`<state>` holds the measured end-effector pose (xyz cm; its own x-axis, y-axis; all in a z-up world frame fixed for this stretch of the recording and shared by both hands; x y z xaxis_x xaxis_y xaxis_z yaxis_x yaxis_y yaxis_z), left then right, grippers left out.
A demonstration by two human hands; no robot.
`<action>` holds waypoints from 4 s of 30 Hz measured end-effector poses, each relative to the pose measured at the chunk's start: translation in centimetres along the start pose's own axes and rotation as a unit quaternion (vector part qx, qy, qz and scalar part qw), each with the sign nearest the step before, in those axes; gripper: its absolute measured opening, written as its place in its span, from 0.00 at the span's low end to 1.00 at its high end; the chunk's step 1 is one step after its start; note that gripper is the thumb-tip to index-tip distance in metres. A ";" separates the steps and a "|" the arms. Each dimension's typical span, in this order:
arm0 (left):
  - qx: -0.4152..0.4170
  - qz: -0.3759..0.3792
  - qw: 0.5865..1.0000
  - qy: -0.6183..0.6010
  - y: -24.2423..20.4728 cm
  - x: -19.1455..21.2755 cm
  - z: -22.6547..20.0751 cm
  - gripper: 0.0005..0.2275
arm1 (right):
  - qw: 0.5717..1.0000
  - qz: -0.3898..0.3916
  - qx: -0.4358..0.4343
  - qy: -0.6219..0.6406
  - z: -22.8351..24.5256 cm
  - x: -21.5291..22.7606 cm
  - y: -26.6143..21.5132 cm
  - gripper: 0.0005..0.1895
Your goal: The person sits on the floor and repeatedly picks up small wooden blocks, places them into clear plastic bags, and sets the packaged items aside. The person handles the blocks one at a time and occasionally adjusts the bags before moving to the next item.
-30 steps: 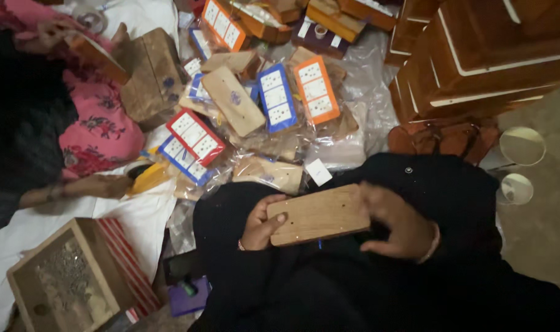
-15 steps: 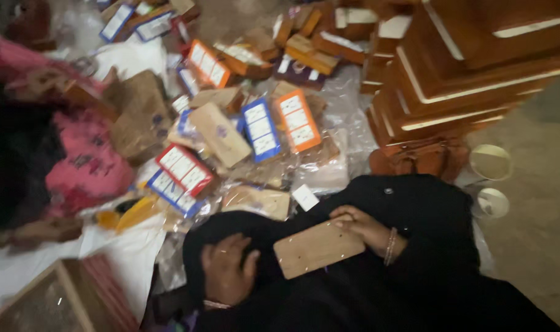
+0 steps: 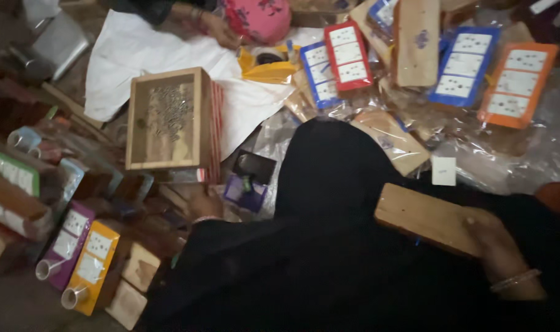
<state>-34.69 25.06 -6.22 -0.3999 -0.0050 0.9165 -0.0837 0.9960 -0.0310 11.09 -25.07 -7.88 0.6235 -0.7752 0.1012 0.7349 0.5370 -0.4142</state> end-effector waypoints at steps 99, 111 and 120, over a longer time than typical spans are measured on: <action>-0.579 0.265 0.749 -0.180 -27.8 -3.7 -33.5 0.04 | 0.984 -0.057 0.088 -0.141 1.4 -3.4 0.5 0.22; -0.067 0.498 0.725 -0.471 -15.1 -8.2 -28.7 0.02 | 0.923 -0.247 0.286 0.069 6.0 3.2 -0.6 0.19; -0.060 0.534 0.721 -0.438 -14.9 -11.8 -29.0 0.01 | 0.875 -0.477 0.064 0.062 10.1 11.5 8.1 0.23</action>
<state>-2.22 12.83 -5.00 -0.6054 0.7679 -0.2093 0.7571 0.4745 -0.4491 26.90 -26.23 -0.98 -0.3166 -0.9166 0.2440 0.9338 -0.3464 -0.0896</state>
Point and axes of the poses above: each hand's wrist, its own y-axis towards the middle knuckle, its own x-axis out of the back of the hand, z = x × y, the point moved 3 cm from there along y, towards the middle knuckle, and after that the axes turned 13 degrees about x, right-handed, at the moved point
